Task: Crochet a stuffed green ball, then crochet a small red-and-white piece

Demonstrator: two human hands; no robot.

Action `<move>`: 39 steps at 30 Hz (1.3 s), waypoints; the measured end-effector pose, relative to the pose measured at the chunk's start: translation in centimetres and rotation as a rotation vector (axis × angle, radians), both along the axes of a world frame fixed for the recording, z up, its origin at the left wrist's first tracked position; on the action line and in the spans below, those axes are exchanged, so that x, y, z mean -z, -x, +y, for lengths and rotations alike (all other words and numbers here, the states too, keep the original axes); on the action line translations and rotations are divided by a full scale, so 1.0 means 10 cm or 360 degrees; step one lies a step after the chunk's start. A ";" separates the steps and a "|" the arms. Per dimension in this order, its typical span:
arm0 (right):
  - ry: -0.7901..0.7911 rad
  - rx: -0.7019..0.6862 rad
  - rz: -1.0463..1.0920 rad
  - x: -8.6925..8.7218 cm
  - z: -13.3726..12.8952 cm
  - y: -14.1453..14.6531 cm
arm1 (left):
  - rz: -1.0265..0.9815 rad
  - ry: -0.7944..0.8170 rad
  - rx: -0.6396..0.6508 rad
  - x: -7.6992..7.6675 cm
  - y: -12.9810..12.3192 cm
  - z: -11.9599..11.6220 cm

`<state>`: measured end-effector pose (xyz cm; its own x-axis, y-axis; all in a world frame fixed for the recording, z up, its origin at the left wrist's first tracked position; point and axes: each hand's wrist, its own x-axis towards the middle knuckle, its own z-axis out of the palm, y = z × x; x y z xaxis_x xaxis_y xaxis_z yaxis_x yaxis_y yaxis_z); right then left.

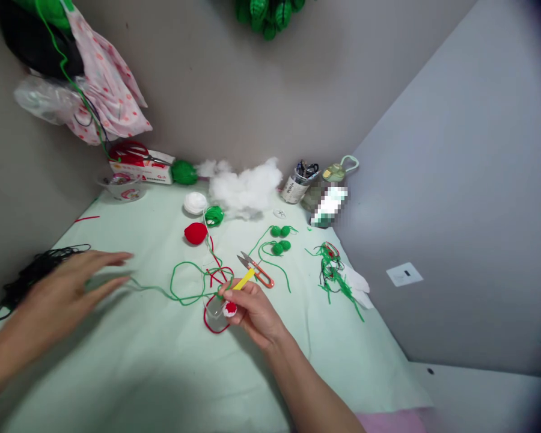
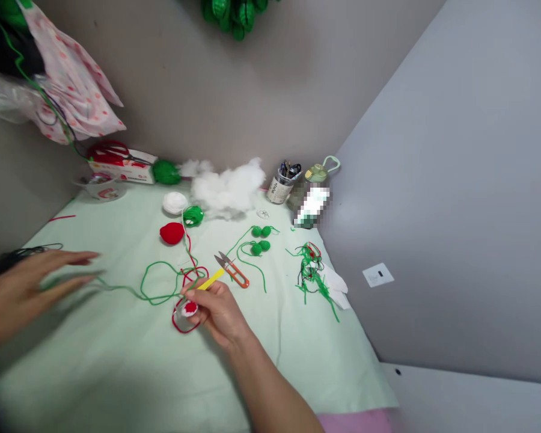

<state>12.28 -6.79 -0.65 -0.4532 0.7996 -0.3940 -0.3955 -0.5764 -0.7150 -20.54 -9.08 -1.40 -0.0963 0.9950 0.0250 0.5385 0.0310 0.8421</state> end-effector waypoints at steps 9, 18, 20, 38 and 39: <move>-0.0023 -0.0060 0.0039 0.03 0.01 -0.01 | -0.0351 0.0495 0.0728 -0.23 -1.25 -0.06; -0.0021 -0.0139 -0.0024 0.00 0.02 0.00 | -0.0511 0.0478 0.0705 -0.20 -1.33 -0.01; -0.0019 -0.0076 -0.0032 0.00 0.02 0.00 | -0.0523 0.0524 0.0753 -0.19 -1.39 0.00; -0.0008 0.0256 0.0014 -0.02 0.15 -0.14 | -0.0847 0.0627 0.0631 -0.18 -1.11 0.06; -0.0002 0.0270 0.0018 -0.02 0.16 -0.15 | -0.0911 0.0637 0.0614 -0.17 -1.12 0.06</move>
